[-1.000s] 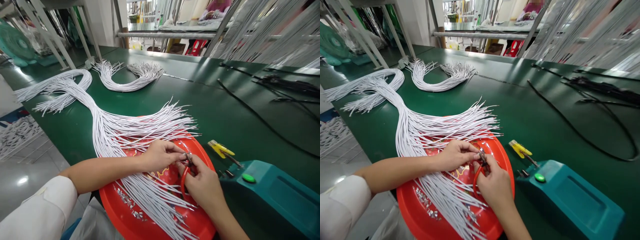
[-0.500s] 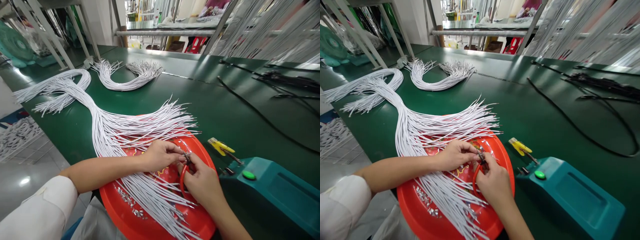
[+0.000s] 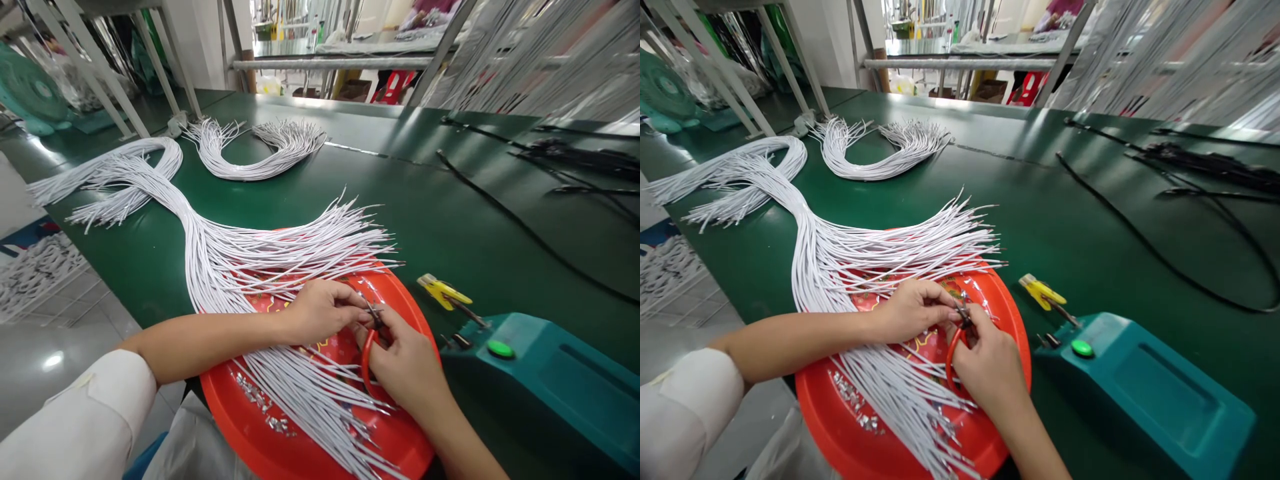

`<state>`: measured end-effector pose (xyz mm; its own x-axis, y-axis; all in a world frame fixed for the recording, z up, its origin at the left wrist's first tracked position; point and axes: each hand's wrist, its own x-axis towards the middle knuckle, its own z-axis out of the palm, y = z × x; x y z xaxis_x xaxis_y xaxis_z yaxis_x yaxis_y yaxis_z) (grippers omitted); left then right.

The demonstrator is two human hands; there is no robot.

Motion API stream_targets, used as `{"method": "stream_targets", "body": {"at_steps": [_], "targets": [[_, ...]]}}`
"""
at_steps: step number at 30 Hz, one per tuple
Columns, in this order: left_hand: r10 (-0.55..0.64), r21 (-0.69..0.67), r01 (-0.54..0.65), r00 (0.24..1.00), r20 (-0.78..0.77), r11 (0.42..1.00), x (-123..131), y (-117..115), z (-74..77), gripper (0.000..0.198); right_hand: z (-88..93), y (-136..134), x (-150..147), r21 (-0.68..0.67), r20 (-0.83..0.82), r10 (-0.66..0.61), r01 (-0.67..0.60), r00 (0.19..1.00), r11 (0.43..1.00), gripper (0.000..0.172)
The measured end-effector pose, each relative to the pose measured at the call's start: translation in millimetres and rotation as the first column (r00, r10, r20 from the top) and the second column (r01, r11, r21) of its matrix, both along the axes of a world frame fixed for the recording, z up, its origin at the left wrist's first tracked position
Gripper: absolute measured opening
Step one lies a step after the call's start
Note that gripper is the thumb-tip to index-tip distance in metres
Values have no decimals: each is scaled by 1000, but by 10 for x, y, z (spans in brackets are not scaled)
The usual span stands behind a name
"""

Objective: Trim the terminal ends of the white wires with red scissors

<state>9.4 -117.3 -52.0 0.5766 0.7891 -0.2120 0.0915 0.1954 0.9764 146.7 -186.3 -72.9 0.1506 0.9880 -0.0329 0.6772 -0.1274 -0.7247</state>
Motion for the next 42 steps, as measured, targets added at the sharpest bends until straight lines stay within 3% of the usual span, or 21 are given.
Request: {"method": "stream_targets", "body": {"at_steps": [7,14,22,26,28,30,34,37,42], "targets": [[0,-120,5,999,45,993,11,14,23,3,51,16,-10,-13,-32,14,-15,999,1000,19],[10,-138,-7,1000,25,990,19,-2,16,2,62,50,3,-54,-108,27,-33,994,998,21],[76,-272,-74,997,-4,959,46,-25,169,5,42,63,32,-74,-26,3,-5,1000,997,19],[118,-296,-127,992,-48,947,52,-16,228,6,43,66,54,-82,-72,5,-11,997,997,16],[138,-277,-145,989,-44,950,51,-5,219,3,54,65,51,-40,-151,-11,5,988,999,16],[147,-224,-152,988,-42,963,47,4,190,4,66,63,34,69,-254,-103,124,962,990,18],[107,-141,-122,988,-108,983,38,3,146,11,69,55,-11,228,-475,-242,384,846,895,20],[77,-91,-93,983,-166,992,32,-6,136,12,45,43,-28,258,-516,-209,384,830,887,20],[41,84,-24,979,-202,996,17,-18,59,16,17,9,-34,281,-384,-227,347,895,895,23]]}}
